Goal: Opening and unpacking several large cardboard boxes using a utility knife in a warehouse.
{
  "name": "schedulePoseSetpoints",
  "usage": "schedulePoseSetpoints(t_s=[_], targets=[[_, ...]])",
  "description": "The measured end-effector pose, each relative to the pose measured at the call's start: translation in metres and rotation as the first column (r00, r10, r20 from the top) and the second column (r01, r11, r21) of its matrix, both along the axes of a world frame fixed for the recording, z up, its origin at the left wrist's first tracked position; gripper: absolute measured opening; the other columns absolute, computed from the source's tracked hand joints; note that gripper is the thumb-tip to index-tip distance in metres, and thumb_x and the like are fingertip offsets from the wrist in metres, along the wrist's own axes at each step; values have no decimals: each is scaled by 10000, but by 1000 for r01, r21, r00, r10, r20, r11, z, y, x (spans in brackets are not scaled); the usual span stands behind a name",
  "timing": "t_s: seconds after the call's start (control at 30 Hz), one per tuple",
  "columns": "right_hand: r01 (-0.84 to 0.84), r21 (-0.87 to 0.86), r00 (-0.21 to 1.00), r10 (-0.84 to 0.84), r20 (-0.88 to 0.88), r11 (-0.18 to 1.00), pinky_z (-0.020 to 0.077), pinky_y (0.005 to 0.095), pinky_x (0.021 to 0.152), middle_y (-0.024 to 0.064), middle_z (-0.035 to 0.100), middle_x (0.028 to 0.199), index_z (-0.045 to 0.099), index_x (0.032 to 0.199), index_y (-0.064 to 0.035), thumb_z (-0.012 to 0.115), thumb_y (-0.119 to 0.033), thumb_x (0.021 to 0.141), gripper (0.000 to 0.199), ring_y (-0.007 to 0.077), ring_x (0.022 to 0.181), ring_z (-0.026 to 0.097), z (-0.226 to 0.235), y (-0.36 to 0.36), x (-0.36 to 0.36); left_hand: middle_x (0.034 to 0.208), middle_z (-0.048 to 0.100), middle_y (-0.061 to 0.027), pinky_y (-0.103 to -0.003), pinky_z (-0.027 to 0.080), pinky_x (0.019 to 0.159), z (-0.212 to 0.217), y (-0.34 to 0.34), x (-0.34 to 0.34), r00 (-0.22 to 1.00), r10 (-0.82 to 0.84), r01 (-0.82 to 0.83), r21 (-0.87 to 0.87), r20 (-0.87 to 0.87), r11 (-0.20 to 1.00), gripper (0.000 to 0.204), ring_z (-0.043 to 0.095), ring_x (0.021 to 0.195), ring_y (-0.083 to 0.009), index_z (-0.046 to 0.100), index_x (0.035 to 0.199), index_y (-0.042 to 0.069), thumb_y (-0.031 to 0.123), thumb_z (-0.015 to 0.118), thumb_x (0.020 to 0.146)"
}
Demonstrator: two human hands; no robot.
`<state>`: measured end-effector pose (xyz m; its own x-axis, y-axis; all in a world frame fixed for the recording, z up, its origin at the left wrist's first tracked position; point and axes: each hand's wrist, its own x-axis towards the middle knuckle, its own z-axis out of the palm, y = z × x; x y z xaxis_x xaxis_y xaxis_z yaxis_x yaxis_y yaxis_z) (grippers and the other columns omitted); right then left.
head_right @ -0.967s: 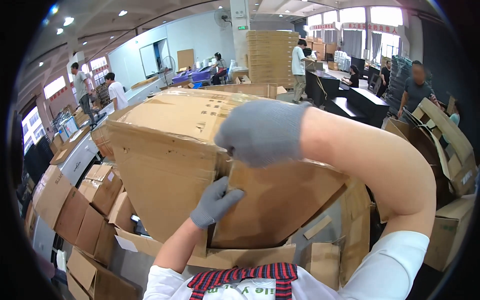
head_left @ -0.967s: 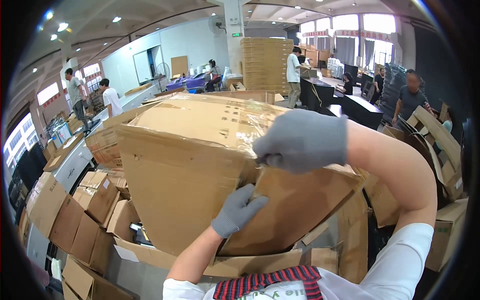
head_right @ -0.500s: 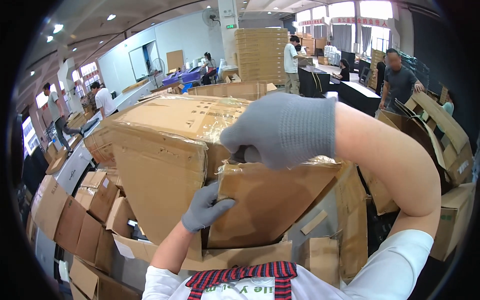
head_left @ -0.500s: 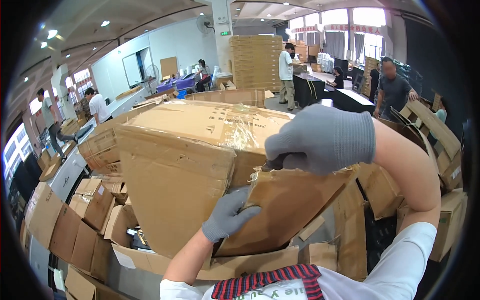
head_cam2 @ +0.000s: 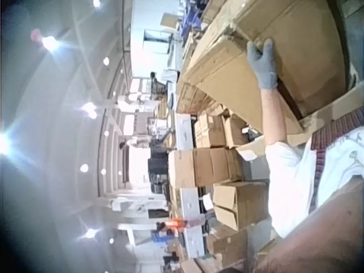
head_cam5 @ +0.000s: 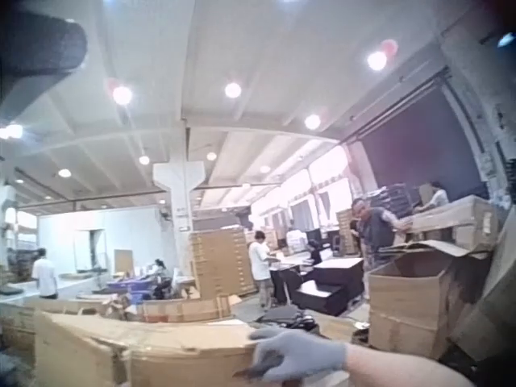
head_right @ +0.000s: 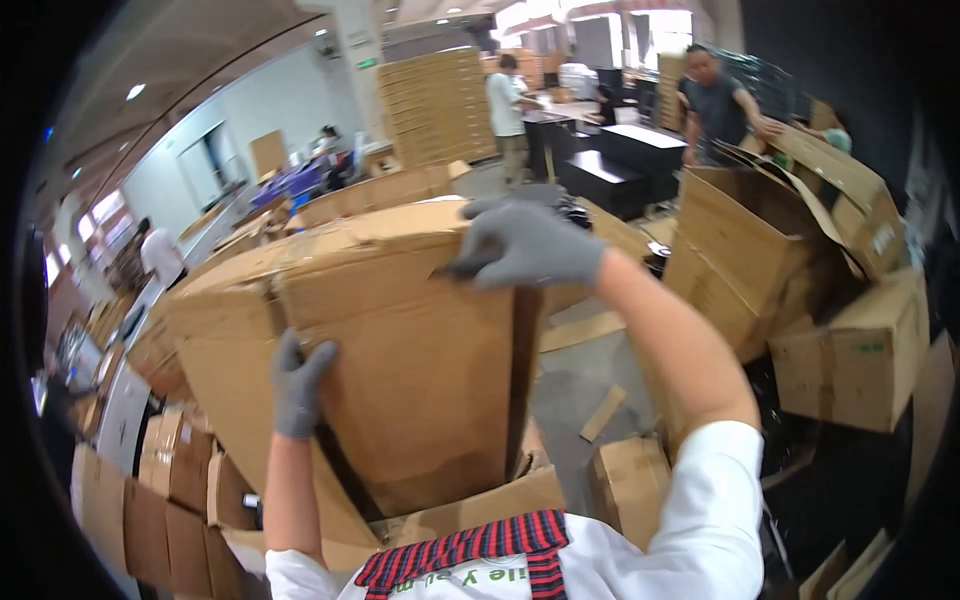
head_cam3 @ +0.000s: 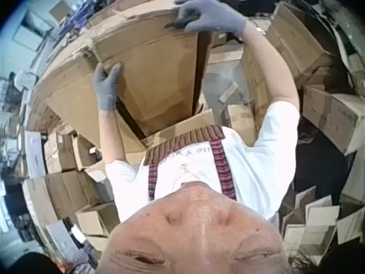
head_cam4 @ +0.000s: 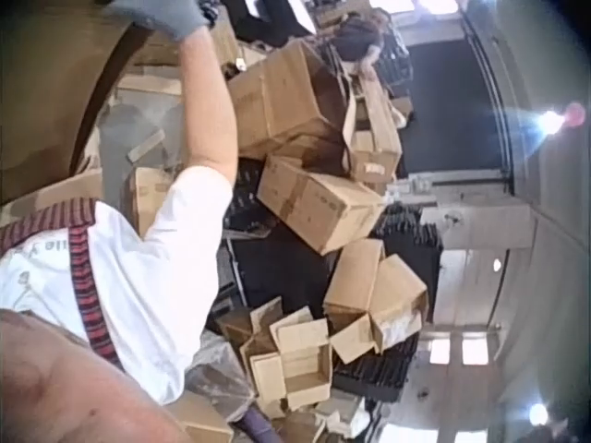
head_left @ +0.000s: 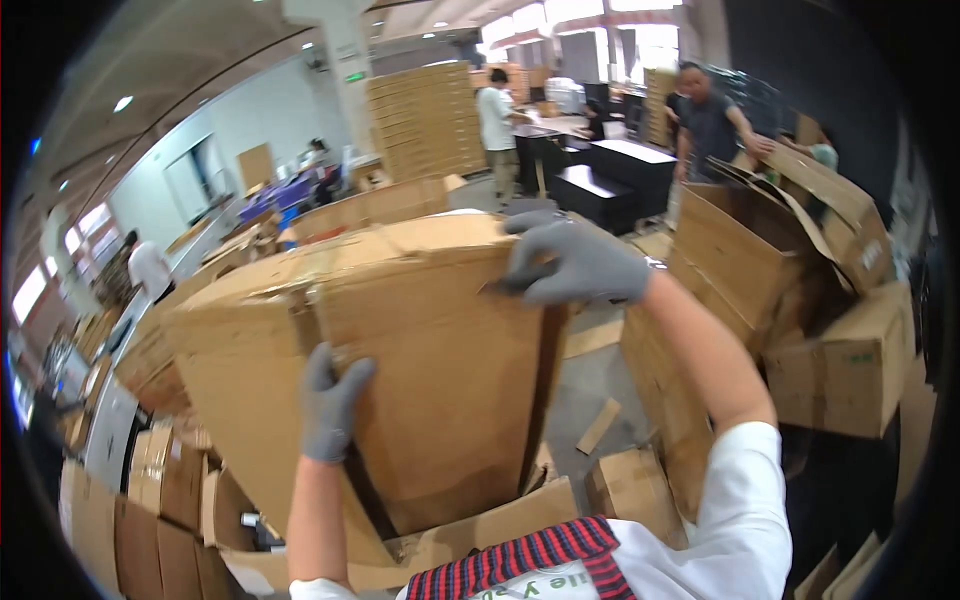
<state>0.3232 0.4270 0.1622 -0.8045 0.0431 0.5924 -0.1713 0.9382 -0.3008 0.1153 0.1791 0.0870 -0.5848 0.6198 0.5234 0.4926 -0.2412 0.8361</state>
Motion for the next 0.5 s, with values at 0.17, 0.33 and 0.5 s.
schedulePoseSetpoints(t_s=[0.17, 0.33, 0.5], targets=[[15, 98, 925, -51, 375, 995, 459, 327, 691, 93, 633, 928, 649, 764, -98, 680, -195, 600, 193, 247, 823, 592, 32, -16, -41, 919, 600, -24, -249, 451, 730, 4, -3, -26, 994, -83, 80, 46, 75, 996, 268, 545, 831, -113, 543, 1037, 21, 55, 620, 783], [-246, 267, 865, 86, 495, 932, 461, 351, 581, 85, 636, 669, 672, 744, -117, 674, -235, 561, 217, 252, 612, 593, 41, -69, -116, 1060, 561, -73, -270, 447, 801, -4, -31, -76, 997, 80, -80, -15, -2, 997, 409, 540, 928, -146, 466, 1159, -8, 55, 618, 784], [-78, 347, 965, -17, 263, 935, 443, 322, 538, 65, 635, 660, 687, 734, -131, 708, -246, 547, 220, 169, 577, 581, 49, -50, -153, 1256, 430, -139, -342, 340, 957, -4, -58, -1, 731, 543, -391, 398, -413, 830, 514, 439, 1133, -240, 341, 1292, -28, 70, 535, 826]])
